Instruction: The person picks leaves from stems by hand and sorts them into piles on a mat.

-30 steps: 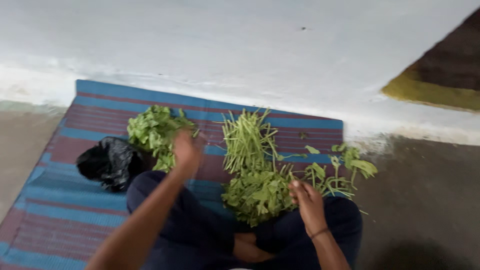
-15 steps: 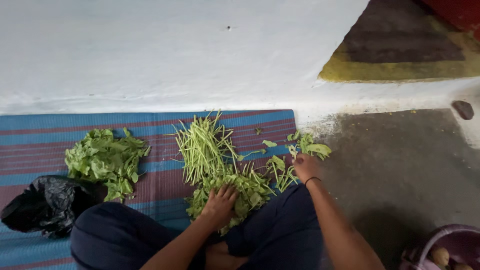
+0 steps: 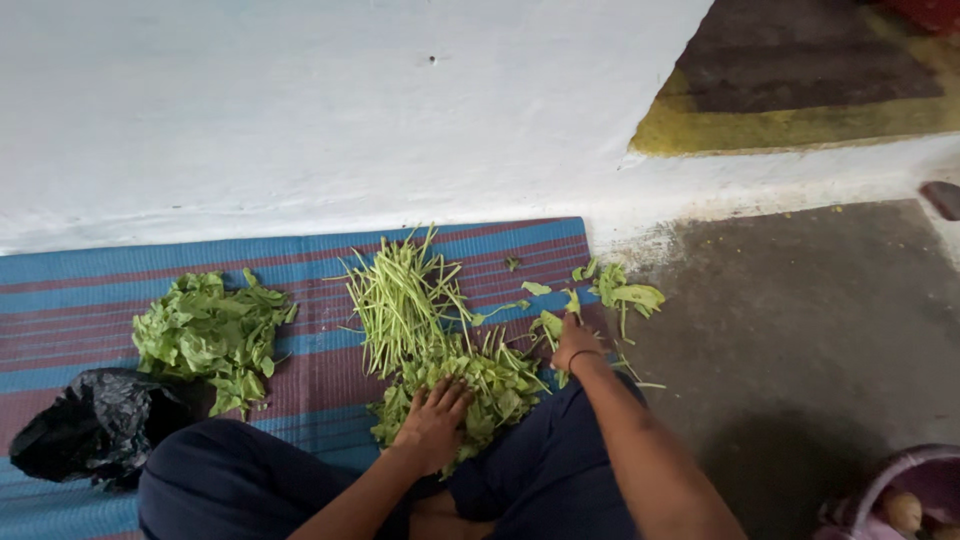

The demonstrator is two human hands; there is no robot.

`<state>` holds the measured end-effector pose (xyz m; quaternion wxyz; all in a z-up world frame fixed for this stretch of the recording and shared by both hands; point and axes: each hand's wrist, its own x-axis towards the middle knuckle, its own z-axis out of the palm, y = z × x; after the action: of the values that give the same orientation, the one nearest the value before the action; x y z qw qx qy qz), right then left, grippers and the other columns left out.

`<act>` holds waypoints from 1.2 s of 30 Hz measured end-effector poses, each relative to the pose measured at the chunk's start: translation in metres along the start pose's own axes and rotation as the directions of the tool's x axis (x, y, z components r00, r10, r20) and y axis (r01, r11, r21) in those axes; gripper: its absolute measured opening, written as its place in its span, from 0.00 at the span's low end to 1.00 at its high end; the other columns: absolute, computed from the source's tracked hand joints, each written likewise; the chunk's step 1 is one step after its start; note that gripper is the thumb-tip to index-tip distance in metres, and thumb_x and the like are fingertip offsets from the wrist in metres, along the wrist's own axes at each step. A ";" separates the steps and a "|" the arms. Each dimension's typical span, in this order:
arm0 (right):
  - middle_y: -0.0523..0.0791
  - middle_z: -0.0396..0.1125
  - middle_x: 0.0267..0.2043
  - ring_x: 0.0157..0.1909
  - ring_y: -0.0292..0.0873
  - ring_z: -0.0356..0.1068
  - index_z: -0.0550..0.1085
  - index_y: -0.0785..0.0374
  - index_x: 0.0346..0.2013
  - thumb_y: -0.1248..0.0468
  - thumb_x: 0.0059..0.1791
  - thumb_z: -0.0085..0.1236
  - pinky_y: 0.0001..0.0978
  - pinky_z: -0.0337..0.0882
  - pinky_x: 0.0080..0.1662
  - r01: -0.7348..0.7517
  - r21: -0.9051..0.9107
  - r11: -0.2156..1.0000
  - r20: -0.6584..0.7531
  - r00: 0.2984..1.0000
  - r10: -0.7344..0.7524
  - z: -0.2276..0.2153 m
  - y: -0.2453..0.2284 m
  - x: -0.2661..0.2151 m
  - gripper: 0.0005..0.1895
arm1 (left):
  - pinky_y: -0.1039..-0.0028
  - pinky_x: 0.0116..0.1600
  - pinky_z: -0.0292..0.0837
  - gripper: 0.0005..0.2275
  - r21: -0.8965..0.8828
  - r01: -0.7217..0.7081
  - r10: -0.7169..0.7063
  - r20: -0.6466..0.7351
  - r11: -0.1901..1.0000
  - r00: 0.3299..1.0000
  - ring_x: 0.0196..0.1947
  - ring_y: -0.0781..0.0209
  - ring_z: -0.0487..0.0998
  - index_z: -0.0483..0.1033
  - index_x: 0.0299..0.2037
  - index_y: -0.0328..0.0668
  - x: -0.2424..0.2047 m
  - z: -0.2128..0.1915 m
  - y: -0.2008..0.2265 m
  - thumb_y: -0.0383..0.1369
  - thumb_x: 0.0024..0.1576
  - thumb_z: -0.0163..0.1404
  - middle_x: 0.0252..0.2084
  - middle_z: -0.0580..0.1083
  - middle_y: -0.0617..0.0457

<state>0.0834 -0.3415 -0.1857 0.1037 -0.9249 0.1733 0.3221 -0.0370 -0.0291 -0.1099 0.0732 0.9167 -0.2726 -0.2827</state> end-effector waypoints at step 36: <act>0.55 0.68 0.29 0.35 0.59 0.69 0.74 0.68 0.33 0.47 0.57 0.47 0.52 0.66 0.37 0.514 0.315 0.798 -0.575 0.772 -0.271 -0.066 0.030 -0.050 0.25 | 0.49 0.76 0.35 0.34 -0.077 -0.017 0.010 -0.093 0.997 0.996 0.79 0.48 0.38 0.47 0.75 0.49 0.001 0.016 -0.009 0.40 0.60 0.51 0.78 0.47 0.51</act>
<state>0.0724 -0.3766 -0.1054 0.3354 -0.9400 0.0613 -0.0098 -0.0413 -0.0214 -0.1264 0.1234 0.9234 -0.2640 -0.2500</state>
